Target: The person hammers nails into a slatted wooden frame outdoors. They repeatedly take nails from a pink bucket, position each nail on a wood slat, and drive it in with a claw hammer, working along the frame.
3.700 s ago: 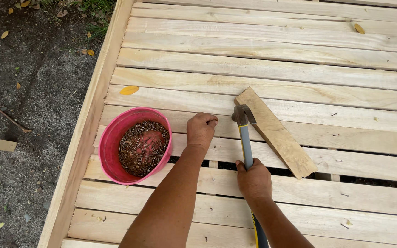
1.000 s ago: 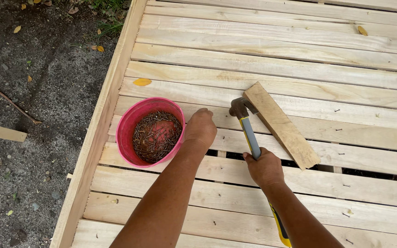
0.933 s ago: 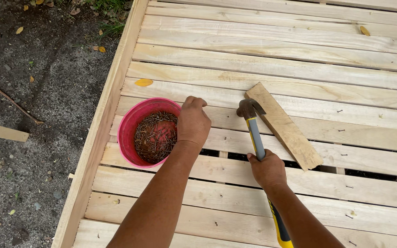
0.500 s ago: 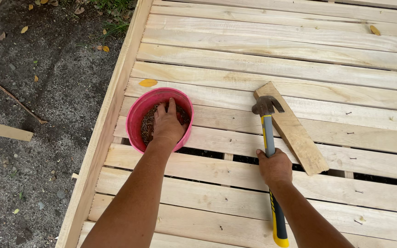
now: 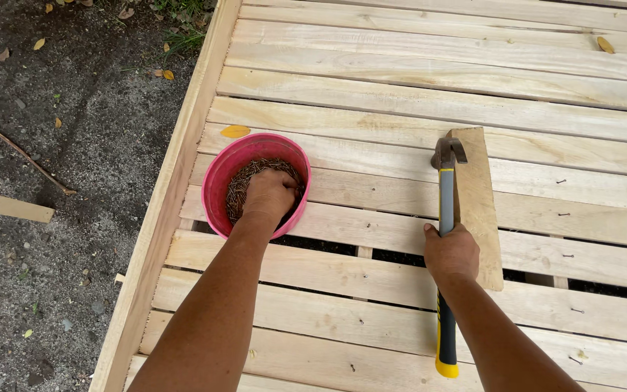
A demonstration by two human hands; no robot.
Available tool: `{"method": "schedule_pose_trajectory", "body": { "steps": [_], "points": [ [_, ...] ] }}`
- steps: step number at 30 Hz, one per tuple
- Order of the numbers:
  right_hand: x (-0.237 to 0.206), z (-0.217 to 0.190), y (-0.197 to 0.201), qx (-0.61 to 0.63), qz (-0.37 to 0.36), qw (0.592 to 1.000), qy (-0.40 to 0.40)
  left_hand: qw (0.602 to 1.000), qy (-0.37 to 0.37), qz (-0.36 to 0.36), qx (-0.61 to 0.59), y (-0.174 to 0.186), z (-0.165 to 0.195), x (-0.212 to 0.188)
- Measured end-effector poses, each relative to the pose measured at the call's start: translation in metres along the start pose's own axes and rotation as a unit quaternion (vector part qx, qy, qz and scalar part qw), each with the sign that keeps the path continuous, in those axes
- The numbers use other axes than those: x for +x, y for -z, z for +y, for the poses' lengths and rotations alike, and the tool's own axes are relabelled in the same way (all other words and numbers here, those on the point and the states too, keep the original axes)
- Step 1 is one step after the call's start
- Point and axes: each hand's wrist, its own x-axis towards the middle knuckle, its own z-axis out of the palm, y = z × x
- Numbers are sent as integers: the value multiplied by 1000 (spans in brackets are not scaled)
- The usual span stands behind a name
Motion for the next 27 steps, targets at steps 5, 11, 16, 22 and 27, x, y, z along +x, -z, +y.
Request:
{"method": "schedule_pose_trajectory", "body": {
  "steps": [5, 11, 16, 22, 27],
  "points": [
    [5, 7, -3, 17, -35, 999, -21, 963, -4, 106, -248, 1, -35, 13],
    [-1, 2, 0, 15, -27, 999, -9, 950, 63, -10, -307, 4, -45, 22],
    [-6, -2, 6, 23, -66, 997, -34, 957, 96, 9, -273, 14, -29, 6],
    [-10, -5, 12, 48, -75, 996, -21, 978, 35, 88, -188, 30, -2, -8],
    [-15, -16, 12, 30, -78, 996, 23, 962, -93, 211, -146, 29, 25, 1]
  ]
}}
